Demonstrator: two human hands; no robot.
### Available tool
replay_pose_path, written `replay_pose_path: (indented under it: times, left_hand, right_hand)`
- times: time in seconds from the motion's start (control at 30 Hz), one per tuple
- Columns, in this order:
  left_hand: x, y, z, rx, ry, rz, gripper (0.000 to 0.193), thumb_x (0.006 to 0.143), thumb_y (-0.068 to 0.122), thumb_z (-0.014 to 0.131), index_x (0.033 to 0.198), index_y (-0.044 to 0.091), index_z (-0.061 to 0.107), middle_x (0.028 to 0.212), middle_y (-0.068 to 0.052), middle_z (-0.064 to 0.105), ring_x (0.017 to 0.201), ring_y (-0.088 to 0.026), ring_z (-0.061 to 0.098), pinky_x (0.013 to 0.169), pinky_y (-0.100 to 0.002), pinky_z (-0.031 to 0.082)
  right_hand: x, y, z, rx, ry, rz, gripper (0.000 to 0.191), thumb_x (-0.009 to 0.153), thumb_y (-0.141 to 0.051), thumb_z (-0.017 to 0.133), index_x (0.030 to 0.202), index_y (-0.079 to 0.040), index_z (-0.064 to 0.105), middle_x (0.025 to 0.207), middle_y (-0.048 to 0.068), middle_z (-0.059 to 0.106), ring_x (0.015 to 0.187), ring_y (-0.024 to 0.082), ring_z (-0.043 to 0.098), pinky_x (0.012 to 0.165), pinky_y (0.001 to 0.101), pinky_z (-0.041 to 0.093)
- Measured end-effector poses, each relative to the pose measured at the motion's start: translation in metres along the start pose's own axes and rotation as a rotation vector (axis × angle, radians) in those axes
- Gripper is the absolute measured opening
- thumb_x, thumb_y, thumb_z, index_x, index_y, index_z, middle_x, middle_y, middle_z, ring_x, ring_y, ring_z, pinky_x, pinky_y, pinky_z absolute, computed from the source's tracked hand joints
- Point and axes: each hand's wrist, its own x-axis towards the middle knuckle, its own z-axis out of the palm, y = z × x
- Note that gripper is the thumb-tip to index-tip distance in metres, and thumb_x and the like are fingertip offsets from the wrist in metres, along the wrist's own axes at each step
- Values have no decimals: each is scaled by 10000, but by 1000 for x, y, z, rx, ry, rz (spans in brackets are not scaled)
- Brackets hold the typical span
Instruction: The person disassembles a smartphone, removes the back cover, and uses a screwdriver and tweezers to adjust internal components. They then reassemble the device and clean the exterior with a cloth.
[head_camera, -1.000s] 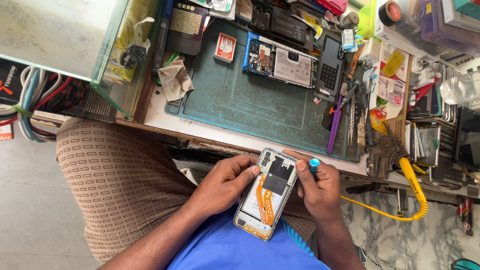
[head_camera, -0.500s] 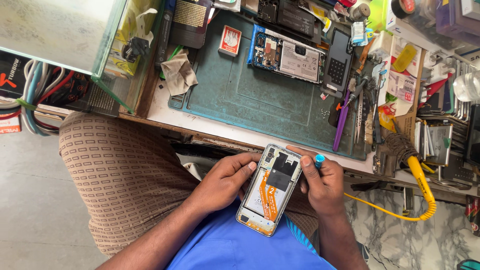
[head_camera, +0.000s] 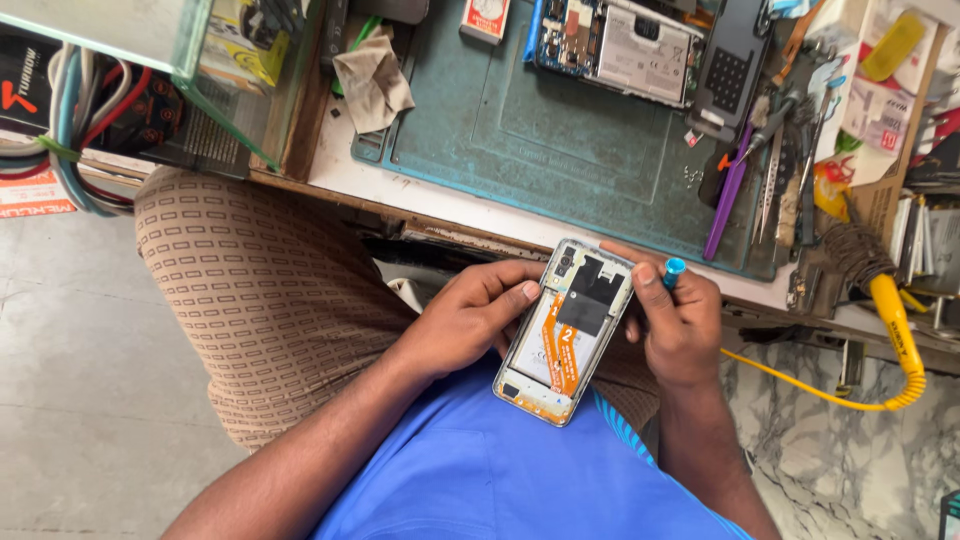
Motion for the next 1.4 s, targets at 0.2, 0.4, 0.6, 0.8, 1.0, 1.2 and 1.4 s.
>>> replay_pose_path:
  times: [0.2, 0.4, 0.6, 0.8, 1.0, 1.2, 1.4]
  left_hand:
    - [0, 3, 2, -3, 25, -72, 402, 998, 263, 630, 1318, 20, 620, 943, -70, 729, 721, -90, 649, 580, -243, 530]
    - [4, 8, 12, -98, 55, 4, 386, 941, 183, 717, 1264, -10, 630, 1088, -64, 743, 985, -111, 678, 868, -273, 567]
    - [-1, 6, 13, -83, 122, 91, 345, 943, 119, 701, 1257, -13, 644, 1115, -77, 745, 1018, -123, 674, 910, -287, 558]
    - [-10, -9, 7, -117, 191, 120, 326, 923, 92, 698, 1217, -35, 633, 1068, -111, 751, 975, -158, 691, 887, -320, 564]
    - [-13, -9, 9, -246, 146, 62, 437, 909, 145, 631, 1278, -83, 578, 1116, -218, 748, 1003, -253, 735, 888, -392, 599]
    - [-15, 4, 20, -245, 73, -67, 455, 945, 184, 549, 1289, -114, 566, 1164, -285, 738, 1012, -329, 745, 879, -447, 610]
    - [-19, 2, 22, -284, 117, -58, 492, 949, 192, 550, 1326, -123, 525, 1197, -291, 719, 1058, -344, 728, 919, -462, 593]
  right_hand:
    - [0, 0, -1, 10, -19, 62, 358, 1066, -236, 541, 1262, 0, 725, 844, 13, 735, 568, 18, 511, 481, 180, 392]
    - [0, -1, 9, 79, -174, -93, 411, 1149, -278, 541, 1442, -4, 629, 1070, 39, 732, 854, 35, 591, 729, 198, 481]
    - [11, -11, 7, 582, -215, 156, 549, 1075, -381, 488, 1482, -22, 566, 842, 12, 615, 708, 70, 562, 491, 165, 377]
    - [19, -36, -2, -47, -178, -130, 484, 1161, -338, 466, 1503, -28, 612, 858, 47, 580, 805, 141, 544, 727, 296, 455]
    - [43, -51, 5, -760, 21, -510, 435, 902, -72, 735, 1328, -146, 687, 953, 111, 624, 907, 281, 626, 781, 395, 518]
    - [84, -38, 12, -793, 12, -675, 378, 906, -39, 702, 1275, -122, 718, 1034, 73, 644, 1011, 274, 625, 921, 418, 519]
    - [82, -23, 16, -797, 113, -723, 293, 928, -83, 717, 1215, -143, 727, 1235, 27, 692, 1202, 255, 641, 1054, 435, 484]
